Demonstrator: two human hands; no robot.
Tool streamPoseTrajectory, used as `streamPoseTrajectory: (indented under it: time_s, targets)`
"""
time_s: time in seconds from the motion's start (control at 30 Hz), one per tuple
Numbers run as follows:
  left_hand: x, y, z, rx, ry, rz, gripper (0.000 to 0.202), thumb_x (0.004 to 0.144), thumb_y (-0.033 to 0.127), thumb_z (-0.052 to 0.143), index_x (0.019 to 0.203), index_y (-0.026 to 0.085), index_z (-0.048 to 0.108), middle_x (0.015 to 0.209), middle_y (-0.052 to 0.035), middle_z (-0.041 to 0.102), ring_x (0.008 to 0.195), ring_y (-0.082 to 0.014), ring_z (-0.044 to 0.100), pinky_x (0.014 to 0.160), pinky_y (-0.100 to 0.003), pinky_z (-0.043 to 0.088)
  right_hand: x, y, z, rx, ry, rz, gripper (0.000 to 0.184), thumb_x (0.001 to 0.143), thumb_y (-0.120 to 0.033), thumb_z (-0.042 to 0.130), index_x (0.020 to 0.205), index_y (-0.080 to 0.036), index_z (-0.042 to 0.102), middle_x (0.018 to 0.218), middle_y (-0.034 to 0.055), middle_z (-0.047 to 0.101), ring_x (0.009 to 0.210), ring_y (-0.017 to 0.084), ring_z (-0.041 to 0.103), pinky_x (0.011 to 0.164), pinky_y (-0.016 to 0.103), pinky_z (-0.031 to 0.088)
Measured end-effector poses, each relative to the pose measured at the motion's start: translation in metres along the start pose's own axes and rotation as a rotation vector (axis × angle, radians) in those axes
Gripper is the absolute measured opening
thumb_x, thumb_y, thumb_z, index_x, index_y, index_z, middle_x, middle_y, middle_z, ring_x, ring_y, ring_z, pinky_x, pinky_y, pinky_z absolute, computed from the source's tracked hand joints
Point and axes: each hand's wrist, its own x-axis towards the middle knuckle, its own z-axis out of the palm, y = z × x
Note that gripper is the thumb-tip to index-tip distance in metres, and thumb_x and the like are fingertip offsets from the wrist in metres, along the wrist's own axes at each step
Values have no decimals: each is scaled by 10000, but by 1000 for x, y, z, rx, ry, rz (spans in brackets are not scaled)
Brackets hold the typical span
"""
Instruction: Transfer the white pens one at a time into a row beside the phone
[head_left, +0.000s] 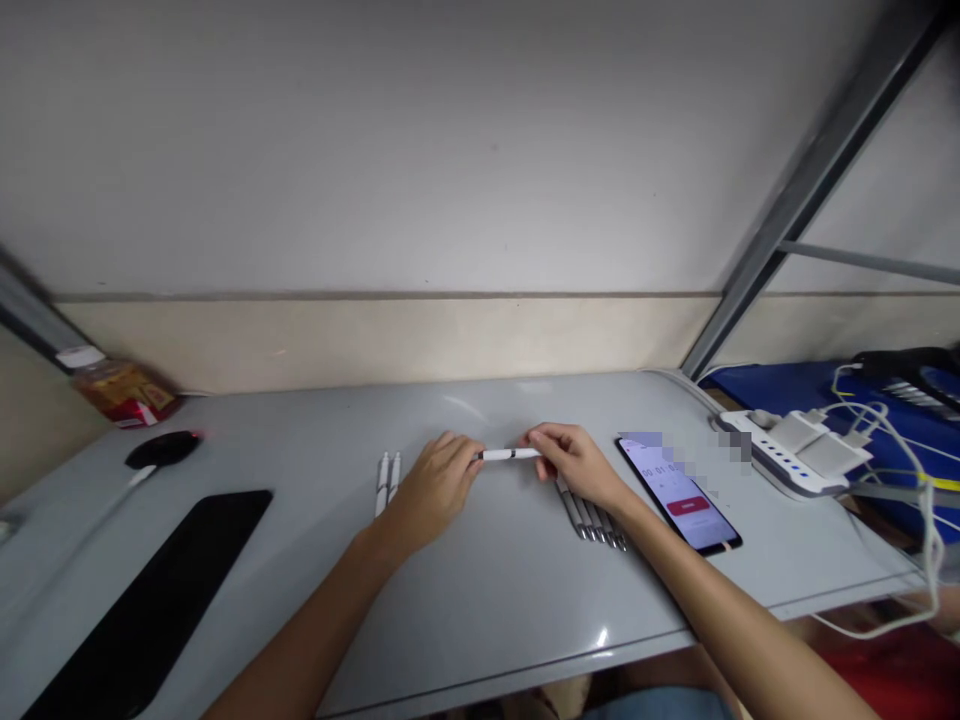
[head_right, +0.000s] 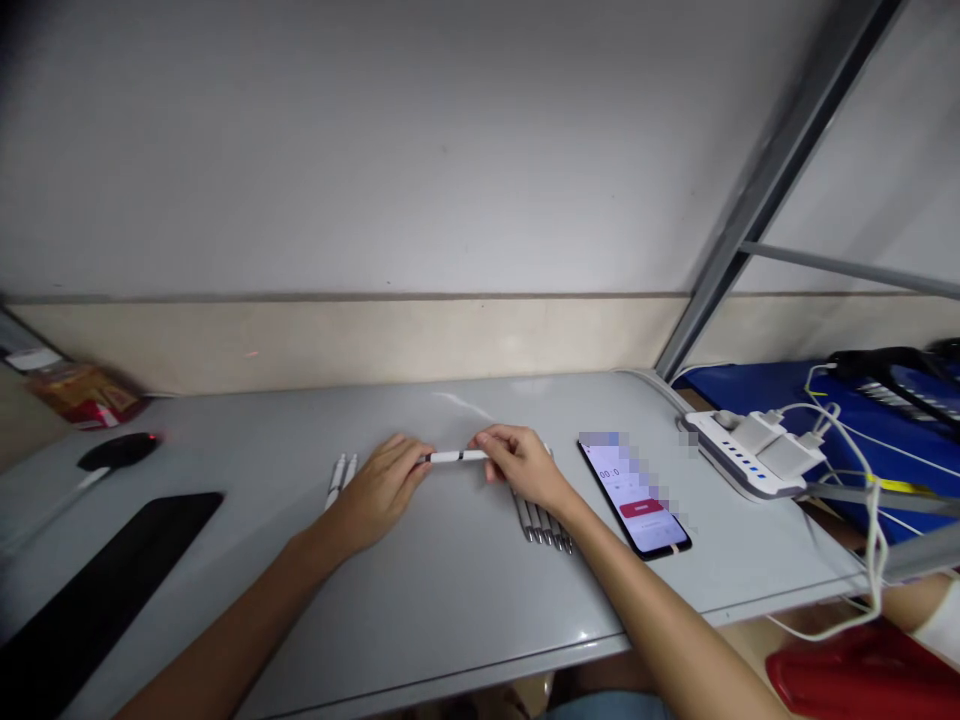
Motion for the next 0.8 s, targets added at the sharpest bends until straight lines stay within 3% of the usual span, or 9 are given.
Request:
streamPoseTrajectory:
  time_s: [0.07,0.2,0.33,0.47,0.6,0.73,0.8]
  targets:
    - [0,2,-2,21,2,-13,235,978,260,306,975,195,532,879,-36,568,859,-188,479,785,-340,400,-1,-3,0,26,-34,9,338,932,-442,442,948,-171,644,579,-21,530,530,107,462,532,233,358]
    - [0,5,-7,33,-12,-48,267,984,267,282,960,195,537,876,-33,566,863,-189,468,782,-340,392,-3,-4,-2,1,-108,-5,258,834,-411,624,957,-184,614,668,-13,576,587,113,504,553,226,382]
    - [-1,6,-9,14,-24,-45,282,987,258,264,966,198,538,910,-34,572,884,-186,470,793,-330,393,-4,-1,-3,-47,-123,51,400,939,-471,410,814,-156,623,556,-4,547,495,105,457,516,237,359]
    - [0,4,-7,15,-4,-56,270,986,261,275,956,196,535,898,-29,571,875,-182,474,788,-325,392,-3,2,-3,-66,-52,-20,312,831,-433,623,1027,-193,593,648,-26,556,543,102,456,506,219,338]
    - [0,2,-6,4,-2,-47,262,985,263,280,962,196,532,893,-28,567,880,-182,478,801,-327,395,-2,4,-4,-93,-106,43,400,936,-485,403,834,-163,615,535,-20,509,476,102,431,494,235,341]
    - [-1,1,-5,12,10,-56,260,984,264,278,966,198,530,900,-30,571,882,-185,482,803,-333,398,-2,4,-4,-149,-63,-42,325,832,-416,622,1071,-199,578,650,-34,532,559,106,460,520,221,344]
    - [-1,0,-5,14,10,-60,262,984,266,280,969,202,534,893,-27,573,880,-184,486,800,-333,402,-2,3,-4,-179,-76,-35,262,854,-419,589,978,-189,600,641,-32,522,548,100,441,516,222,331]
